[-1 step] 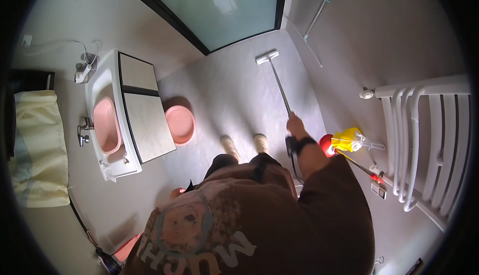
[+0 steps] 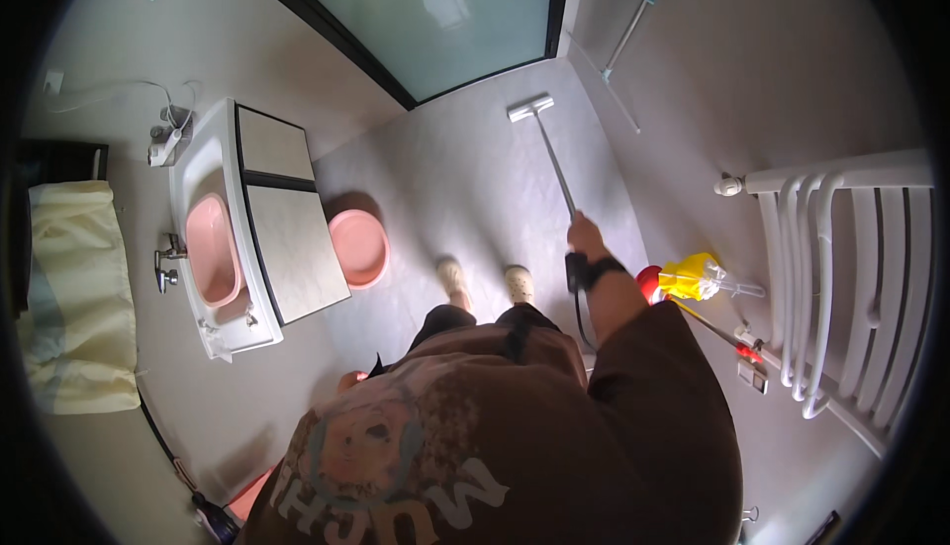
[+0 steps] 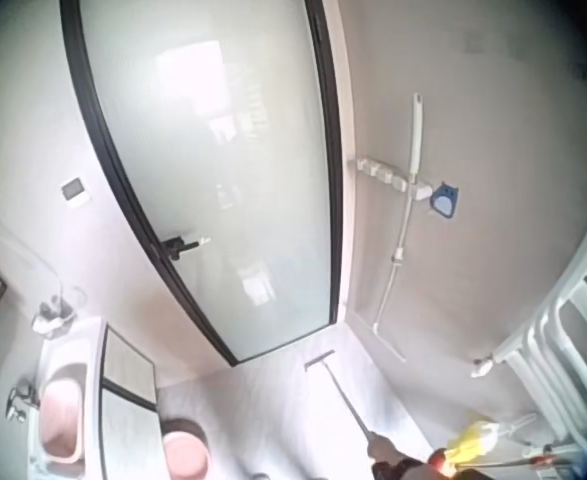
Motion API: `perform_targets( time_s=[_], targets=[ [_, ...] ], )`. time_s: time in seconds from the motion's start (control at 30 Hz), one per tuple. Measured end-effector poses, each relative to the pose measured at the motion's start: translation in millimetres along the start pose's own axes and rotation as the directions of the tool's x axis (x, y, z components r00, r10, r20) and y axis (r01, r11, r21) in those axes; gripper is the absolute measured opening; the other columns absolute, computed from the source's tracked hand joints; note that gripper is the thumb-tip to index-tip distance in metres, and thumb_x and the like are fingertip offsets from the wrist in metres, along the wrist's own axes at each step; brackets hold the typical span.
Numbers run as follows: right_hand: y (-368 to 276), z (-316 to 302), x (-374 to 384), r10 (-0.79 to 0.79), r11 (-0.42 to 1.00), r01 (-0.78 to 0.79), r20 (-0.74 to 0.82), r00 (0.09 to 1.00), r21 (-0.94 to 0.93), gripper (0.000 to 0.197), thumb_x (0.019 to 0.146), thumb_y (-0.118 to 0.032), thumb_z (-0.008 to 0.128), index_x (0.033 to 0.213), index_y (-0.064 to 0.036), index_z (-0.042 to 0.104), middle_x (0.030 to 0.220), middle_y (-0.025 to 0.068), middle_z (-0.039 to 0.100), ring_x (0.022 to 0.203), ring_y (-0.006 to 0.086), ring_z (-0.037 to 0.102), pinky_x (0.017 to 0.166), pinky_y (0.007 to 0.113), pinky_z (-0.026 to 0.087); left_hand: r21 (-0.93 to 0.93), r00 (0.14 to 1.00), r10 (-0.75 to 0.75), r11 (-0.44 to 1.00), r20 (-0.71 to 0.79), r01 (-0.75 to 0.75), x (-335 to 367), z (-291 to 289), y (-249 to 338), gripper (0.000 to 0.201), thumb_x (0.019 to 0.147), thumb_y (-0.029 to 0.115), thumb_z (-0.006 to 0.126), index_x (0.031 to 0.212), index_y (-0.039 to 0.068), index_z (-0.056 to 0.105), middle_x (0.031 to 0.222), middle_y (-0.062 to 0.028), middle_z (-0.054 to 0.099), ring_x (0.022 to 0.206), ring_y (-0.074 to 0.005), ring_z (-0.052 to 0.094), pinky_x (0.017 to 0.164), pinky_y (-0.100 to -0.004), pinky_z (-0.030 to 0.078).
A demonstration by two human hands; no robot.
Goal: Cleaning water off a bathroom floor using a long-handled squeegee.
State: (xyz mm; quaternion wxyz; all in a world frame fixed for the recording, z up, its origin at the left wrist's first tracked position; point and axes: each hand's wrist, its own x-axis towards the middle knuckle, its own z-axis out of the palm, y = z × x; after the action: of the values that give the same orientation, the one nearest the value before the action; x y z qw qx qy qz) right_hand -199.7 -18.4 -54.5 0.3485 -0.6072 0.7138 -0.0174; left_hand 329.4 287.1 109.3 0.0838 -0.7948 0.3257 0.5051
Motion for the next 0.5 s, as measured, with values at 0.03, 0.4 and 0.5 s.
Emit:
perform_targets(
  time_s=[0.03, 0.4, 0.5],
  targets=[
    [-6.8, 1.7, 12.1, 0.002, 1.0, -0.002, -0.047, 0.999, -0.008, 0.032, 0.081, -0.011, 0.04, 0.11, 0.0016, 0.042, 0.08, 0.0234, 0.059, 0.076, 0.04, 0.058, 0.064, 0.048, 0.046, 0.035, 0.995, 0.087, 0.995, 0.039, -0.088, 1.6, -11.2, 5.3, 0.023, 0.087, 0.022, 0.049, 0.1, 0.005, 0.056, 0.065, -0.0094, 0.062, 0.051, -0.0167, 0.06, 0.044, -0.0294, 0.05],
    [-47.2, 25.4, -171.9, 0.266, 0.962, -0.274, 0.181, 0.947, 0.018, 0.038, 0.083, -0.013, 0.036, 0.12, -0.0043, 0.037, 0.089, 0.0269, 0.058, 0.086, 0.0421, 0.057, 0.07, 0.05, 0.045, -0.108, 0.998, -0.052, 0.993, -0.043, 0.047, 93.2, -103.0, 0.9, 0.019, 0.087, 0.017, 0.049, 0.099, 0.005, 0.057, 0.067, -0.0096, 0.062, 0.054, -0.017, 0.061, 0.046, -0.0285, 0.05],
    [-53.4, 36.0, -86.6, 0.136, 0.991, -0.136, 0.101, 0.986, -0.003, 0.031, 0.083, -0.013, 0.035, 0.11, -0.0013, 0.045, 0.092, 0.0267, 0.058, 0.089, 0.0428, 0.056, 0.072, 0.049, 0.045, 0.062, 0.978, 0.201, 0.977, 0.06, -0.204, 114.9, -125.6, -4.3, 0.019, 0.085, 0.016, 0.05, 0.097, 0.005, 0.058, 0.067, -0.0098, 0.062, 0.054, -0.0185, 0.061, 0.047, -0.0292, 0.05]
  ],
)
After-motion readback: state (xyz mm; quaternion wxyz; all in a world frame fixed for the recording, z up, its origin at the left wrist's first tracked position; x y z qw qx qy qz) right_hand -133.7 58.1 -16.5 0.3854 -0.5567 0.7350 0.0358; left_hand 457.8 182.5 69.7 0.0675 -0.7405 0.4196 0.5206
